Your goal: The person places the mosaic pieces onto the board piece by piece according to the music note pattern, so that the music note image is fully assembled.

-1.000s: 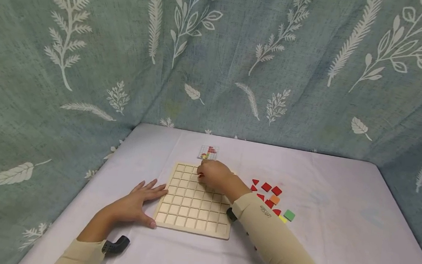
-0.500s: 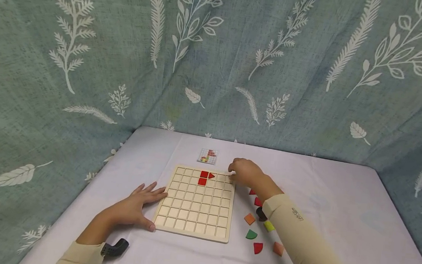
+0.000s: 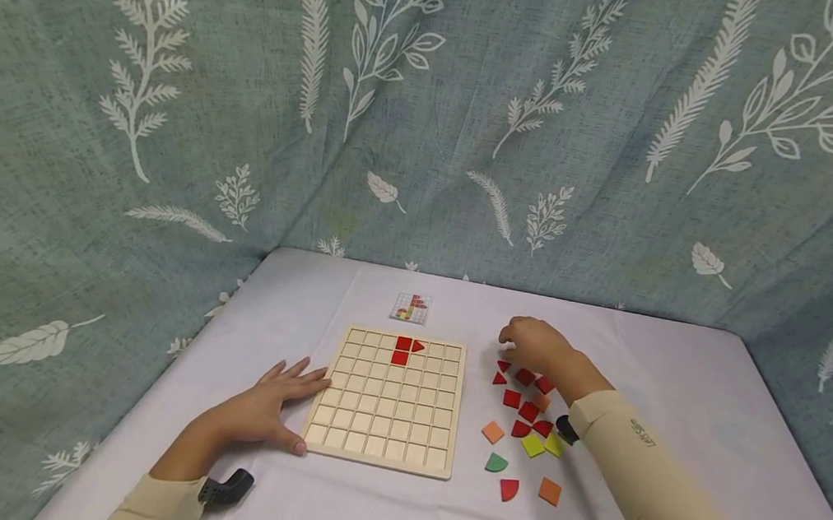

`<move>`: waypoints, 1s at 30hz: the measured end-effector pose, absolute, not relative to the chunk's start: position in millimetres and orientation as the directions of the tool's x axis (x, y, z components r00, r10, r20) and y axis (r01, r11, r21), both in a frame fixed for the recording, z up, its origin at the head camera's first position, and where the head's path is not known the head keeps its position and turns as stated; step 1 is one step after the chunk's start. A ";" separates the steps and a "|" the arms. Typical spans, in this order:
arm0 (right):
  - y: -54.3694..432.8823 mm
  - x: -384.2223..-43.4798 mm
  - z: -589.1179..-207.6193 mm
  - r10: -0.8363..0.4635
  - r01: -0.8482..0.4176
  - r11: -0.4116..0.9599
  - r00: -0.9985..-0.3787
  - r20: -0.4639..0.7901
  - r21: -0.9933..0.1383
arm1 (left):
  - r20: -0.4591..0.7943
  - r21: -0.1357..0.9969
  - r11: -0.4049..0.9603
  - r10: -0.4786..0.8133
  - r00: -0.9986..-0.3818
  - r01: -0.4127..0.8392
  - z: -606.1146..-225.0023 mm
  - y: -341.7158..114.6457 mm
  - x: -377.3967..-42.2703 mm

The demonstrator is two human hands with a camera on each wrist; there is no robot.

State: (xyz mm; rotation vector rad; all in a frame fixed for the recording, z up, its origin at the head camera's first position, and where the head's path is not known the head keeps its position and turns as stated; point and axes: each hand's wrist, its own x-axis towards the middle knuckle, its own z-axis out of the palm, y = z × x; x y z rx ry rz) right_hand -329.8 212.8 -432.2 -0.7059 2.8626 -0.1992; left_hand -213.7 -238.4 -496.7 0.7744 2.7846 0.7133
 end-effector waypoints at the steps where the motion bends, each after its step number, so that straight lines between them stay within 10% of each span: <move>1: 216.2 -328.7 -432.6 -0.462 -0.435 0.882 -0.874 -0.151 -0.181 | -0.028 0.484 0.752 0.523 -0.852 0.446 -496.8 -238.5 -213.9; 30: 249.9 -304.8 -449.2 -0.446 -0.407 0.892 -0.867 -0.223 -0.198 | -0.024 0.465 0.762 0.520 -0.854 0.450 -500.5 -240.5 -215.9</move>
